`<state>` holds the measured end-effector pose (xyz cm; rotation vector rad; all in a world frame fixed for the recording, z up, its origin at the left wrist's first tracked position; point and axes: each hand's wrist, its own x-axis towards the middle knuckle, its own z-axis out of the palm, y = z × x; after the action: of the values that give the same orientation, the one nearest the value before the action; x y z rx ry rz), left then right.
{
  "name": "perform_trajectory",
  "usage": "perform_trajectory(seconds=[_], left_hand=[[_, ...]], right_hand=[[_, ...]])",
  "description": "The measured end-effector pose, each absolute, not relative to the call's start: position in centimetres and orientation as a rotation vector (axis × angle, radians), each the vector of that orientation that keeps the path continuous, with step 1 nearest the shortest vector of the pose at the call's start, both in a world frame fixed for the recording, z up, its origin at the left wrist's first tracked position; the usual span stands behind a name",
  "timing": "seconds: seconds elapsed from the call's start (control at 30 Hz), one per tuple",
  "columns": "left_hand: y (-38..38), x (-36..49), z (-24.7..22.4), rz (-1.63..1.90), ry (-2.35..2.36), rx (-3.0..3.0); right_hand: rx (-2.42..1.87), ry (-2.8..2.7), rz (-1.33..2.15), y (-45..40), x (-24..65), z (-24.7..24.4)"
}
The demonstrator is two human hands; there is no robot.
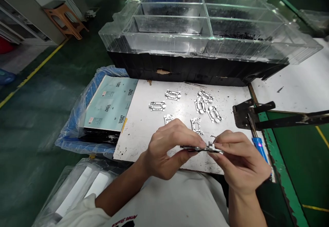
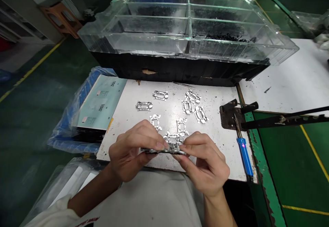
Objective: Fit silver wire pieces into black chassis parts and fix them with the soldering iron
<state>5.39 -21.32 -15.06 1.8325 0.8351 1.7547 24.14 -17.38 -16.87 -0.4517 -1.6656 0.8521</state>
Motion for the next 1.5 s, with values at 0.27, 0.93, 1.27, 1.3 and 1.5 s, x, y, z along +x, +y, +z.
perform_trajectory(seconds=[0.27,0.93,1.27,1.3,1.5], left_hand=[[-22.4,5.9,-15.1,1.804,0.944,1.69],[-23.6,5.8,-15.9,1.84,1.016,1.652],[-24.1,5.6,-16.4,1.83,1.031,1.595],[-24.1,5.7,-16.4,1.828,1.023,1.597],[-24.1,6.1,-16.4,1.808,1.045,1.588]], right_hand=[[-0.456,-1.675,0.879,-17.9,23.9,-16.9],[-0.488,-1.746,0.794,-18.4,22.4,-16.1],[-0.5,-1.743,0.79,-18.9,22.0,-16.2],[-0.5,-1.739,0.795,-18.9,22.0,-16.2],[-0.499,-1.728,0.78,-18.8,22.5,-16.5]])
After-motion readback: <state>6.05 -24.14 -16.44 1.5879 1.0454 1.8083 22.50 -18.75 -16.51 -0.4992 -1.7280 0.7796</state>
